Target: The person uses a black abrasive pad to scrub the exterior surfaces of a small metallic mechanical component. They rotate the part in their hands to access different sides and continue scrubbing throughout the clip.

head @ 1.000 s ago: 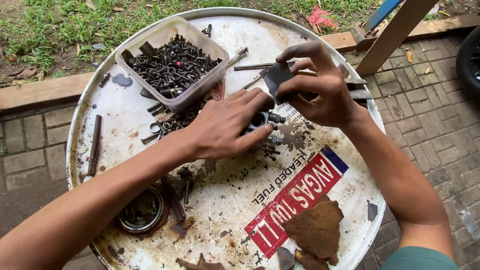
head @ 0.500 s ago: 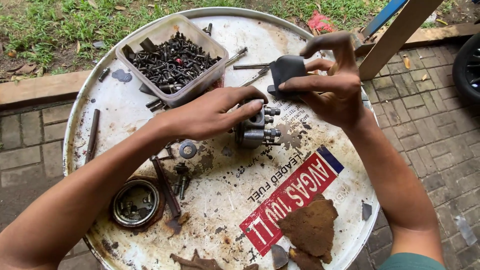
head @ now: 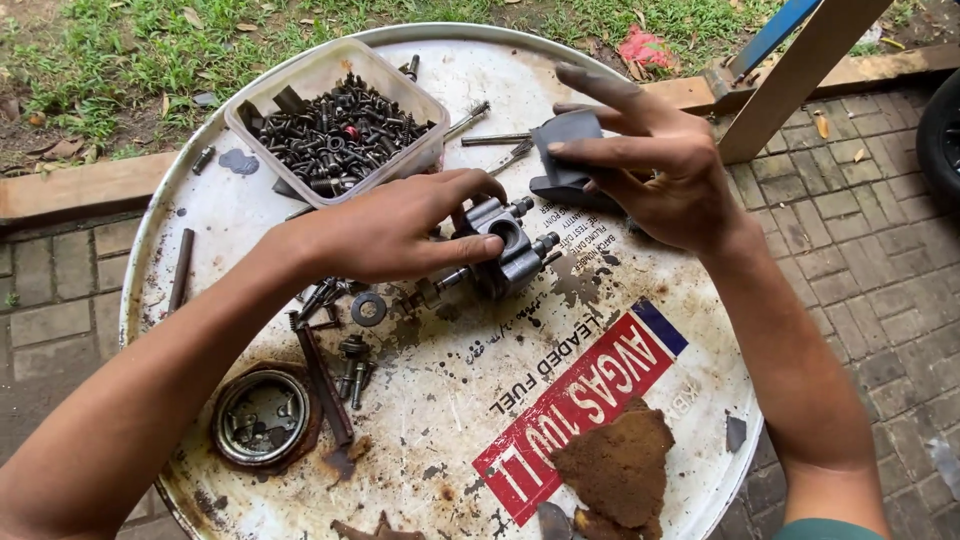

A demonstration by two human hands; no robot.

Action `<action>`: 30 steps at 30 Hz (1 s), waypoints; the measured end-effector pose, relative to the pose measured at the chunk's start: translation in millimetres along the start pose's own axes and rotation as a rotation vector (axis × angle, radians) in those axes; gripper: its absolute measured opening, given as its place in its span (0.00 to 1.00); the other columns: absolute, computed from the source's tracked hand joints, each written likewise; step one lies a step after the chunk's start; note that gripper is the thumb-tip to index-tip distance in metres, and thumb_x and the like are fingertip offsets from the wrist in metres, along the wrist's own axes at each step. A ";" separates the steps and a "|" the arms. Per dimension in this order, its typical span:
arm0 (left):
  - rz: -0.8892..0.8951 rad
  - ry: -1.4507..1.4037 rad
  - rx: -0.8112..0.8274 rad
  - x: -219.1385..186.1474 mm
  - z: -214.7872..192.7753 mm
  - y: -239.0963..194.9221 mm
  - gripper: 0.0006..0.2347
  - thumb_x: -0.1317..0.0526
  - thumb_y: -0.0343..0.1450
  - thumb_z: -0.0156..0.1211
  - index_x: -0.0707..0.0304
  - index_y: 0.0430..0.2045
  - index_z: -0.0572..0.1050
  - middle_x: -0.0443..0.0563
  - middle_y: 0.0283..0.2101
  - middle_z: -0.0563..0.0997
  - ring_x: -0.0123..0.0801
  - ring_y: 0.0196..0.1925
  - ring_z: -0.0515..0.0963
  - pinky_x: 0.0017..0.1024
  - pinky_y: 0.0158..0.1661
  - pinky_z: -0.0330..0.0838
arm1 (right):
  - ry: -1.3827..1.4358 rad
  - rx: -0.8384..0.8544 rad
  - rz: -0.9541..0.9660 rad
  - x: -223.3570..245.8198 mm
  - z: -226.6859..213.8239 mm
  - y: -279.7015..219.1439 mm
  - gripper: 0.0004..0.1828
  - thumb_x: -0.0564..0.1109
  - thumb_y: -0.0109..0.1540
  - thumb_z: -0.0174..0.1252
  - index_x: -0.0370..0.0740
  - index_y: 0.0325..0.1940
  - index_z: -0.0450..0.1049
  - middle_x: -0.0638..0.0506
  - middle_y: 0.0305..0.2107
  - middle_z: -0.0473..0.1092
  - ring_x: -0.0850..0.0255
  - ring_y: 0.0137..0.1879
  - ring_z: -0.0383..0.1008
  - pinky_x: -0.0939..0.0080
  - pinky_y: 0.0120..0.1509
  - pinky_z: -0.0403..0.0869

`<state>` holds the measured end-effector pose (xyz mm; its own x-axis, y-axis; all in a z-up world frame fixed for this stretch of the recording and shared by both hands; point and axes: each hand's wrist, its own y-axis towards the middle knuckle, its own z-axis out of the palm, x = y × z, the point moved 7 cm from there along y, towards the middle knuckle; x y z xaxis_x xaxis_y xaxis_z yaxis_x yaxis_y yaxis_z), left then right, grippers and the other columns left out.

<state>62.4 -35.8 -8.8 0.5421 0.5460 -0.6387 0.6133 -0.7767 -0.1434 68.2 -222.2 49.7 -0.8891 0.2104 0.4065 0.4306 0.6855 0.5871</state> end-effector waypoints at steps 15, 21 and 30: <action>0.006 0.184 -0.093 -2.1 0.7 14.7 0.33 0.37 0.73 0.26 0.63 0.63 0.64 0.56 0.45 0.82 0.41 0.43 0.83 0.49 0.52 0.73 | -0.081 -0.059 0.032 -7.9 -5.3 -10.6 0.18 0.23 0.63 0.56 0.33 0.52 0.81 0.46 0.29 0.62 0.56 0.32 0.61 0.58 0.35 0.59; -0.146 0.184 0.175 -25.4 -9.1 49.3 0.20 0.45 0.80 0.30 0.58 0.33 0.69 0.48 0.29 0.73 0.34 0.29 0.71 0.37 0.40 0.72 | 0.121 -0.163 0.091 -10.5 -12.4 -14.9 0.20 0.36 0.55 0.46 0.27 0.44 0.80 0.41 0.33 0.69 0.56 0.35 0.66 0.62 0.33 0.63; 0.188 -0.370 -0.127 -13.9 -4.7 57.8 0.19 0.51 0.77 0.43 0.64 0.49 0.78 0.63 0.43 0.84 0.43 0.50 0.80 0.49 0.57 0.70 | 0.571 0.093 0.374 18.8 7.6 8.7 0.20 0.38 0.60 0.68 0.35 0.55 0.73 0.50 0.27 0.74 0.68 0.31 0.72 0.67 0.33 0.77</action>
<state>93.0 -86.8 -4.7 0.4230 0.2314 -0.8761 0.6015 -0.7948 0.0805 54.0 -207.0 57.1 -0.4512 0.0617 0.8903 0.6551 0.7003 0.2835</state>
